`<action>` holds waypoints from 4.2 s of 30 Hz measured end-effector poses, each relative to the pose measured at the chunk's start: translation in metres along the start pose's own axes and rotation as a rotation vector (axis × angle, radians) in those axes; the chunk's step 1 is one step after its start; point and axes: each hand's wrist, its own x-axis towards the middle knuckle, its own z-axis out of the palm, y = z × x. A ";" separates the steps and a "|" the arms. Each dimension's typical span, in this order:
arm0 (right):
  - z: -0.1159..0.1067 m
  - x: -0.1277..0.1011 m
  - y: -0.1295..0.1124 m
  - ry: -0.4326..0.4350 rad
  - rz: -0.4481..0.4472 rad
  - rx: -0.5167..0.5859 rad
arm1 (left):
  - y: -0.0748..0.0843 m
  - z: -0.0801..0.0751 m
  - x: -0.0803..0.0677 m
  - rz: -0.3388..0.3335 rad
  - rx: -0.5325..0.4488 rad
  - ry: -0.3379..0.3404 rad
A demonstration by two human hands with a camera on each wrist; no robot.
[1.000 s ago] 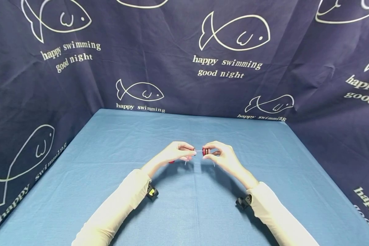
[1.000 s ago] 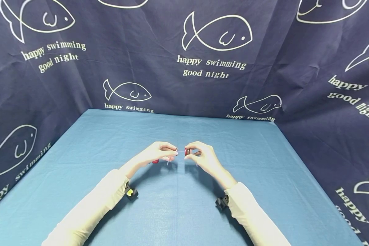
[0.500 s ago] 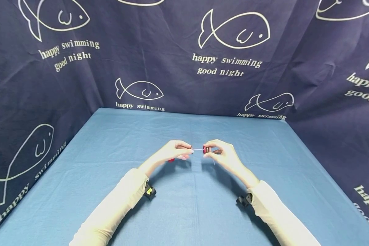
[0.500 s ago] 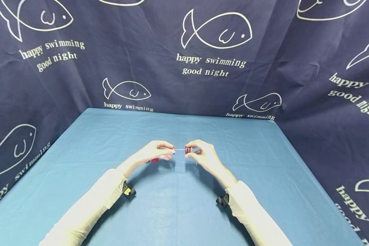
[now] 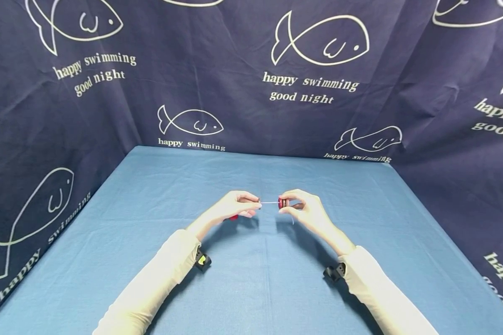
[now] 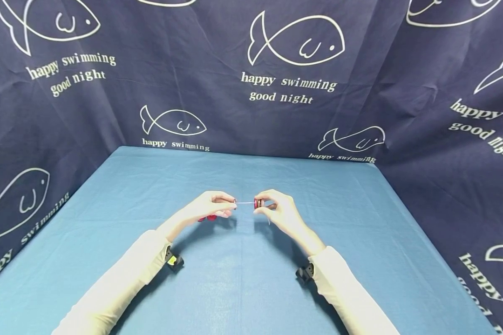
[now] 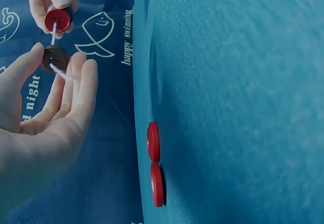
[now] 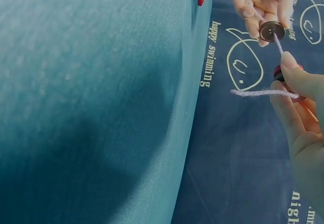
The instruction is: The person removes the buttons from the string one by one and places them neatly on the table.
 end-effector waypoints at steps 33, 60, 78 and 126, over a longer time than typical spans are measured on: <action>-0.001 0.002 0.004 0.003 -0.013 0.002 | 0.000 -0.007 -0.004 -0.021 -0.031 0.019; -0.005 0.001 0.006 0.029 -0.023 -0.012 | -0.003 -0.011 -0.005 -0.016 -0.025 0.021; -0.005 -0.001 0.007 0.022 -0.018 0.018 | -0.008 -0.017 -0.009 -0.035 -0.008 0.042; -0.012 -0.002 -0.029 0.030 0.021 -0.036 | -0.011 -0.025 -0.014 -0.064 -0.019 0.071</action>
